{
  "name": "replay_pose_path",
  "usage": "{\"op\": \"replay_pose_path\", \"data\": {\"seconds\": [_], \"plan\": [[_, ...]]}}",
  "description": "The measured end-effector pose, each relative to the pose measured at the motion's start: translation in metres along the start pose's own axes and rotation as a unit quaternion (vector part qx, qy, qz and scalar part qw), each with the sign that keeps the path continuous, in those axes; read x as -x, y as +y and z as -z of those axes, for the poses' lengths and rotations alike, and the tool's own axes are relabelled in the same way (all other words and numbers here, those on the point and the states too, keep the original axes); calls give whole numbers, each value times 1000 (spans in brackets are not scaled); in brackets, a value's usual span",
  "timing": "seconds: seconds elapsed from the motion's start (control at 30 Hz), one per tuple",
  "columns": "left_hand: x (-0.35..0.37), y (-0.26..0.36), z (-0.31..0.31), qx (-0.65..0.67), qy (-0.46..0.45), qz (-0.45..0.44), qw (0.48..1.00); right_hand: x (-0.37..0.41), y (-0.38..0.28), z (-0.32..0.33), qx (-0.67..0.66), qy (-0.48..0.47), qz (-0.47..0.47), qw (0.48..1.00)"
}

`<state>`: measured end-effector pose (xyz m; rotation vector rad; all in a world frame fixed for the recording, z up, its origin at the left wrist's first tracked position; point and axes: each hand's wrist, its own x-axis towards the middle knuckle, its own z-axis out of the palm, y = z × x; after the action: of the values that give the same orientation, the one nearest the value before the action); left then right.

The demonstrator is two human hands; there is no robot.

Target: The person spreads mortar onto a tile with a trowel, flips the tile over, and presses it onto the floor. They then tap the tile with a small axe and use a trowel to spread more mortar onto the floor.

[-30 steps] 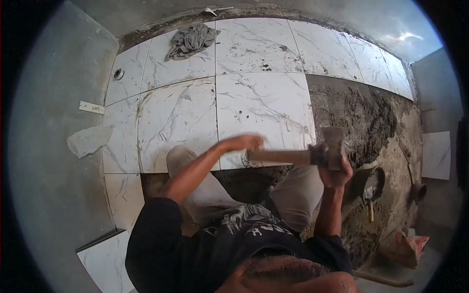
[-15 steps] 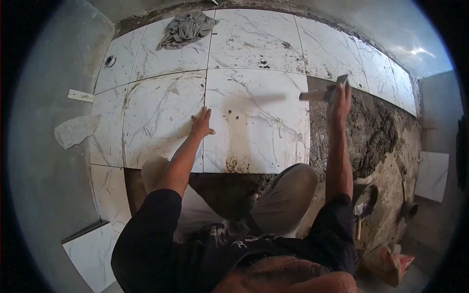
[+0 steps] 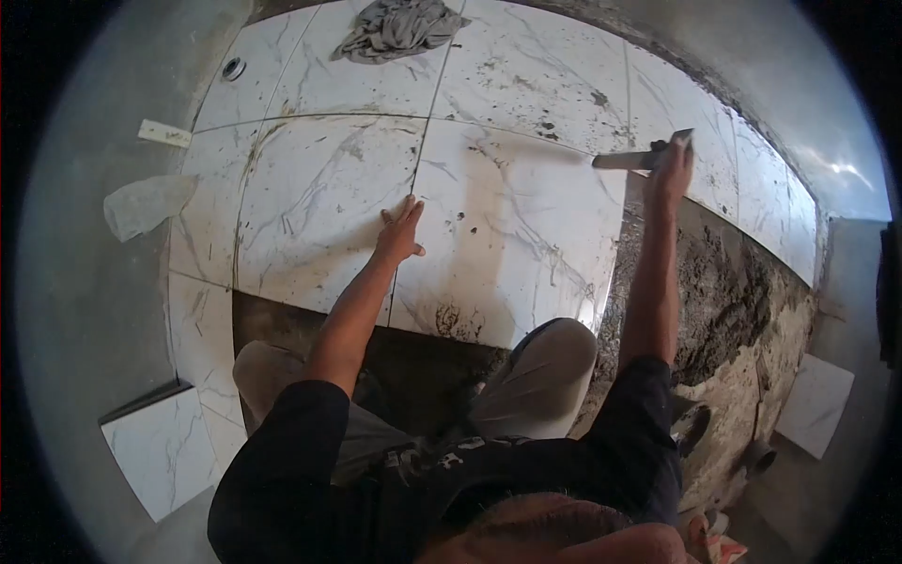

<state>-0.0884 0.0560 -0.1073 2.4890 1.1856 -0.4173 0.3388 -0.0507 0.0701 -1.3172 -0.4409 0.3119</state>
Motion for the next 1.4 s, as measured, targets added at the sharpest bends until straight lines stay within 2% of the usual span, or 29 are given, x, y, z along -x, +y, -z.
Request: {"op": "replay_pose_path", "data": {"seconds": [0.07, 0.13, 0.2, 0.23, 0.37, 0.4, 0.47, 0.5, 0.6, 0.73, 0.8, 0.83, 0.9, 1.0, 1.07, 1.13, 1.2, 1.23, 1.3, 1.33, 1.4], "plan": [[-1, -3, -1, 31, 18, -29, 999, 4, -6, -18, -73, -52, 35, 995], [-4, -5, -6, 65, 16, -6, 998, 10, 1, -41, -75, -55, 39, 995], [-1, 4, 6, 47, -28, 46, 997, 6, 50, -48, 103, -116, 69, 986], [-4, -2, -6, 55, -6, 34, 998, 6, 56, -61, 32, -132, -16, 991], [-5, -6, -15, 74, 13, 19, 997, 39, 9, -112, -21, -184, -24, 982], [-1, -1, -9, 79, 9, 31, 996, 43, 16, -117, -22, -194, -32, 980], [1, 6, 8, 57, -39, 60, 996, 45, 33, -132, 39, -193, 25, 980], [-3, 2, 1, 57, -34, 64, 996, 55, 42, -146, 5, -204, -39, 978], [-5, -2, -2, 58, -9, 40, 997, 53, 36, -161, 17, -211, -70, 975], [4, 4, -3, 55, -5, 45, 997, 66, 25, -172, -76, -224, -41, 971], [2, 3, 0, 47, 9, 39, 998, 65, 43, -182, 34, -252, 16, 967], [2, 3, 0, 48, 7, 31, 998, 69, 52, -188, 2, -255, -51, 965], [0, 3, 13, 44, 10, 21, 999, 70, 41, -197, -2, -256, -50, 965], [8, 10, 12, 49, -47, 61, 996, 87, 23, -206, -11, -250, -42, 967], [6, 9, 13, 56, -35, 57, 996, 95, 18, -210, -6, -253, 12, 967], [2, 8, 13, 53, -40, 57, 996, 100, 46, -218, 60, -237, -22, 969], [2, 7, 16, 42, -48, 53, 997, 95, 44, -225, 21, -242, -86, 966], [4, 8, 13, 45, -51, 55, 996, 95, 45, -224, 21, -239, -86, 967], [3, 9, 14, 52, -57, 58, 995, 105, 31, -222, -36, -241, -22, 970], [4, 10, 13, 61, -58, 65, 994, 113, 35, -220, -31, -239, -29, 970], [3, 8, 15, 65, -55, 65, 994, 117, 46, -223, 85, -233, -45, 968]]}}
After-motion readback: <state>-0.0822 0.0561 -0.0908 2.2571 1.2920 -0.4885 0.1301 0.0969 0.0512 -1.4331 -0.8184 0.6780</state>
